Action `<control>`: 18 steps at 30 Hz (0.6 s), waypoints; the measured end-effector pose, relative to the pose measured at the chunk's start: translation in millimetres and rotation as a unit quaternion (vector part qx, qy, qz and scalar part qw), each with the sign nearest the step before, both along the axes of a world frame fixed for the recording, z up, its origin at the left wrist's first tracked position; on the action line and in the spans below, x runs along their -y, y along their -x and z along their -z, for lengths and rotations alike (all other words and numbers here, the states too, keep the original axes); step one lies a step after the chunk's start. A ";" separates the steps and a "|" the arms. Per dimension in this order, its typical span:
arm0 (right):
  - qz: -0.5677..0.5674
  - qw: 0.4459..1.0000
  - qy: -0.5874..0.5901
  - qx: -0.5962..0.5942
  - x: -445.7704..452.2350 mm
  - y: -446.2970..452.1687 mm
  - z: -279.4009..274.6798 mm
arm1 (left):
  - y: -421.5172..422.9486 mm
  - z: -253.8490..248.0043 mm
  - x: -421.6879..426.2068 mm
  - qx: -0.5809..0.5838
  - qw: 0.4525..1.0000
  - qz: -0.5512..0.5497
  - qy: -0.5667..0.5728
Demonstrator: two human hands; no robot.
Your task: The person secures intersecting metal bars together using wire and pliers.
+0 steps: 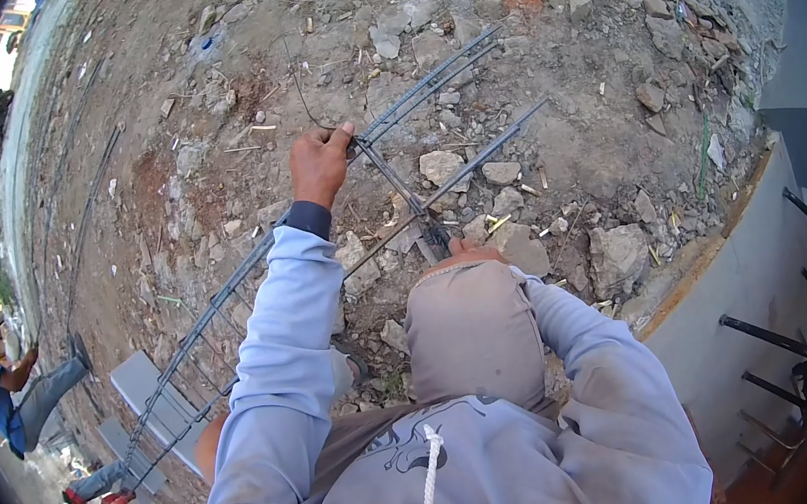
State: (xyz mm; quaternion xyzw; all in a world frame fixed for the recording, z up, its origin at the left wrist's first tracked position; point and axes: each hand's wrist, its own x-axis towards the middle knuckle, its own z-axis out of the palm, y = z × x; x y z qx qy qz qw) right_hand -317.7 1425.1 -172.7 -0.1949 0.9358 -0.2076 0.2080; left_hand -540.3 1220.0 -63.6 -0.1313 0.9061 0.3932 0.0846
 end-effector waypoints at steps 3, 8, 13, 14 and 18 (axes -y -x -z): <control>0.114 0.993 -0.042 0.011 28.5 -25.1 36.7 | 2.9 0.7 9.2 -0.007 0.999 0.029 -0.023; 0.227 0.970 -0.070 0.060 40.7 -12.6 26.7 | 5.4 13.8 15.9 -0.019 0.992 0.032 -0.123; 0.231 0.927 0.186 0.231 -15.2 21.2 -45.3 | -0.7 2.8 12.4 0.021 0.990 0.044 -0.135; 0.253 0.893 0.230 0.291 -27.3 29.9 -38.5 | -0.8 5.8 11.0 0.013 0.990 0.043 -0.137; 0.279 0.847 0.236 0.386 -70.1 48.0 -60.8 | -4.1 23.2 12.9 -0.035 0.990 0.048 -0.129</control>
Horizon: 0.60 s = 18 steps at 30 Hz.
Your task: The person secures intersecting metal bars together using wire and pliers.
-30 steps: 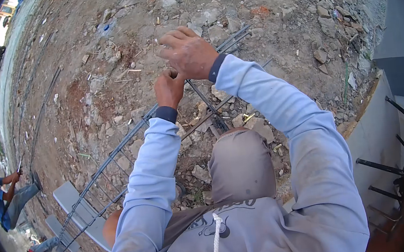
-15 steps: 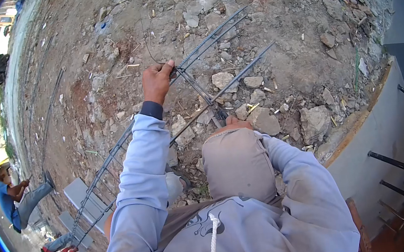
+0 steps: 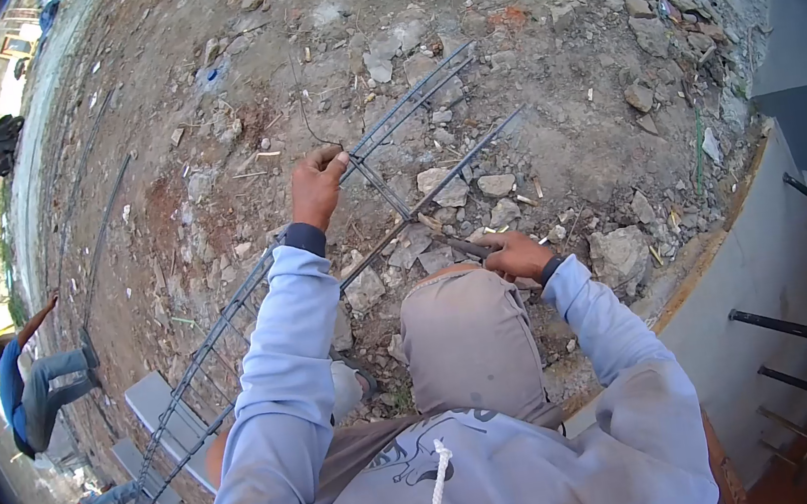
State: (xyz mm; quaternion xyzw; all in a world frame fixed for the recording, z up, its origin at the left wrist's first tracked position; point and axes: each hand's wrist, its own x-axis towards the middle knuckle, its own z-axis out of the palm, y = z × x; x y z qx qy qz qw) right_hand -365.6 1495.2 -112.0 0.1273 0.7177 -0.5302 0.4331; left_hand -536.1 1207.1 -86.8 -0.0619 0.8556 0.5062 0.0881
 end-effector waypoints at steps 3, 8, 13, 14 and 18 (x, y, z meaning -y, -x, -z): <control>-0.013 0.999 -0.039 0.004 -15.7 11.4 -29.4 | -2.1 -1.6 3.4 -0.003 1.000 -0.002 0.012; 0.083 0.954 -0.175 -0.228 -29.5 19.7 -37.9 | 0.5 -2.4 5.0 0.021 0.999 0.008 0.048; 0.257 0.790 -0.384 -0.403 -0.8 24.4 -1.6 | 2.7 -12.6 -4.9 0.035 0.994 0.007 0.102; 0.269 0.775 -0.377 -0.430 1.8 23.6 10.7 | -0.8 -17.4 -5.0 0.041 0.992 0.006 0.118; 0.432 0.766 -0.354 -0.319 -4.4 37.5 42.6 | 1.0 -2.3 3.7 0.042 0.998 0.003 0.051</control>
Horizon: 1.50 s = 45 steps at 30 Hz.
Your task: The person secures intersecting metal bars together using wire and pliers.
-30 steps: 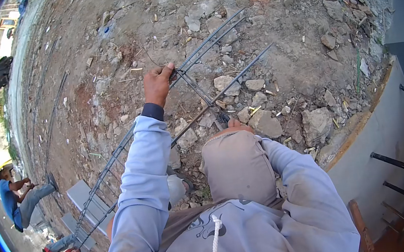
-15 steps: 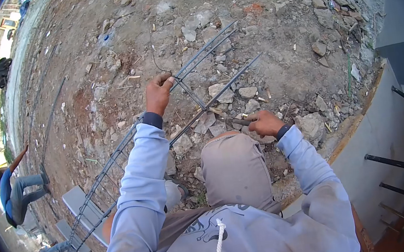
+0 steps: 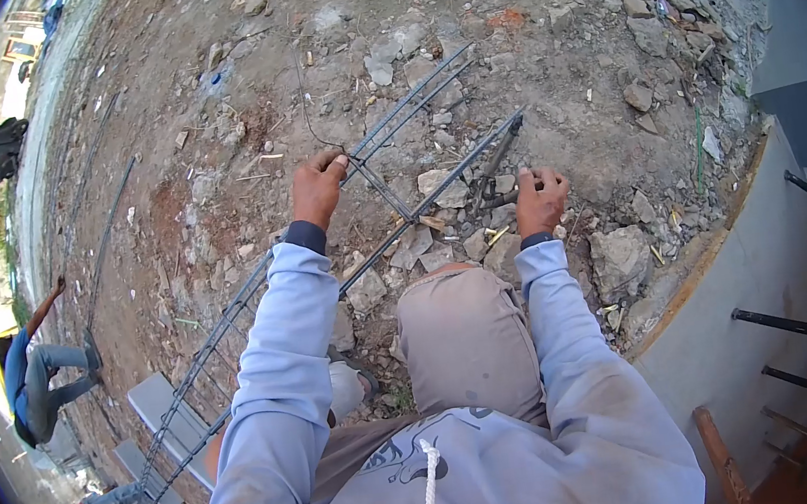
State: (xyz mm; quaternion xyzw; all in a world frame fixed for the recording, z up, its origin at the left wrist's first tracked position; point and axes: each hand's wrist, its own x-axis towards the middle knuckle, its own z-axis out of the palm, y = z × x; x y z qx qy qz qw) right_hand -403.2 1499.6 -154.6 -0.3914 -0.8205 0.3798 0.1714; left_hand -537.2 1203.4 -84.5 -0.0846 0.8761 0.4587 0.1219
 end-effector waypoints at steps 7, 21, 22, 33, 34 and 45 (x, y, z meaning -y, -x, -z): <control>0.022 0.989 0.140 -0.052 -10.0 17.2 11.1 | -2.0 -4.7 0.0 0.011 0.999 0.008 -0.049; -0.006 0.956 0.139 0.257 -11.0 89.8 79.0 | -4.7 -17.6 -2.1 0.017 0.998 0.002 -0.057; -0.011 0.959 0.081 0.270 -9.4 92.5 85.2 | -5.0 -18.2 -2.9 0.011 0.999 0.000 -0.052; 0.101 0.850 0.517 -0.017 -44.5 58.7 84.4 | 4.0 -24.4 -4.5 0.059 0.996 -0.034 -0.051; 0.087 0.813 0.574 -0.041 -49.4 53.5 74.7 | 5.7 -18.6 -4.8 0.038 0.998 -0.042 -0.035; -0.140 0.627 0.721 -0.261 -49.6 45.2 -53.8 | 22.5 3.7 -1.6 -0.001 0.998 -0.057 -0.024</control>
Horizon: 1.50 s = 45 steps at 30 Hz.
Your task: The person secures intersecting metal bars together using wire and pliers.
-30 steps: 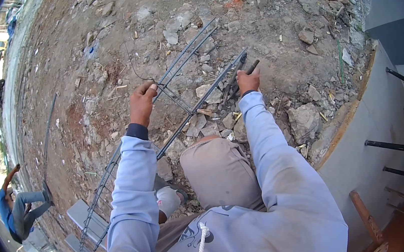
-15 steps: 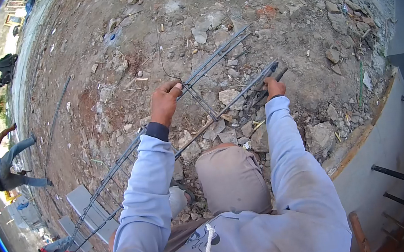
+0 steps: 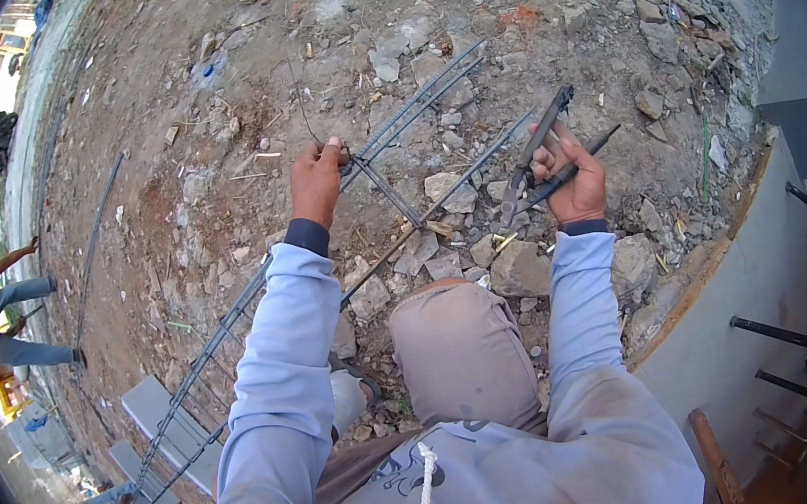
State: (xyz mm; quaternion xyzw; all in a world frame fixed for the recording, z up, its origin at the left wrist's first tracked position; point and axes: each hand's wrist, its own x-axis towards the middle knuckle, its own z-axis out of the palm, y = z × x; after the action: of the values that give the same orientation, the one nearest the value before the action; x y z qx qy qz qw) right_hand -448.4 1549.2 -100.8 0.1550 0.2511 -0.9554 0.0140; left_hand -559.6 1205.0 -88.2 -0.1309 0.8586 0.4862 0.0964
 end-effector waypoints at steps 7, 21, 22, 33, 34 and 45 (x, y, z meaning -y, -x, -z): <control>-0.051 0.989 -0.098 -0.101 81.7 120.4 -91.0 | -11.9 -7.7 -5.1 -0.029 0.996 -0.030 -0.084; -0.296 0.942 -0.144 -0.058 182.3 215.6 -51.4 | -17.1 -5.5 2.8 -0.050 0.982 -0.030 -0.178; -0.309 0.939 -0.143 -0.054 183.1 218.0 -52.2 | -16.8 -4.3 3.4 -0.057 0.983 -0.030 -0.172; -0.336 0.918 -0.189 0.087 204.4 226.9 -50.7 | -24.7 -15.9 -0.5 -0.075 0.991 -0.034 -0.104; -0.350 0.905 -0.231 0.072 205.0 231.0 -45.7 | -24.3 -16.3 -1.1 -0.077 0.992 -0.030 -0.099; -0.305 0.916 -0.258 0.046 227.8 223.5 -56.9 | -24.4 -25.2 -2.7 -0.109 0.992 -0.022 -0.059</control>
State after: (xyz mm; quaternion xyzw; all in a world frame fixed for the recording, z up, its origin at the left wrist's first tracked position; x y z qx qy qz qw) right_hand -671.9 1321.4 -43.9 0.1132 0.5230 -0.7984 0.2760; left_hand -535.3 1207.7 -63.0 -0.0901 0.8306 0.5495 -0.0011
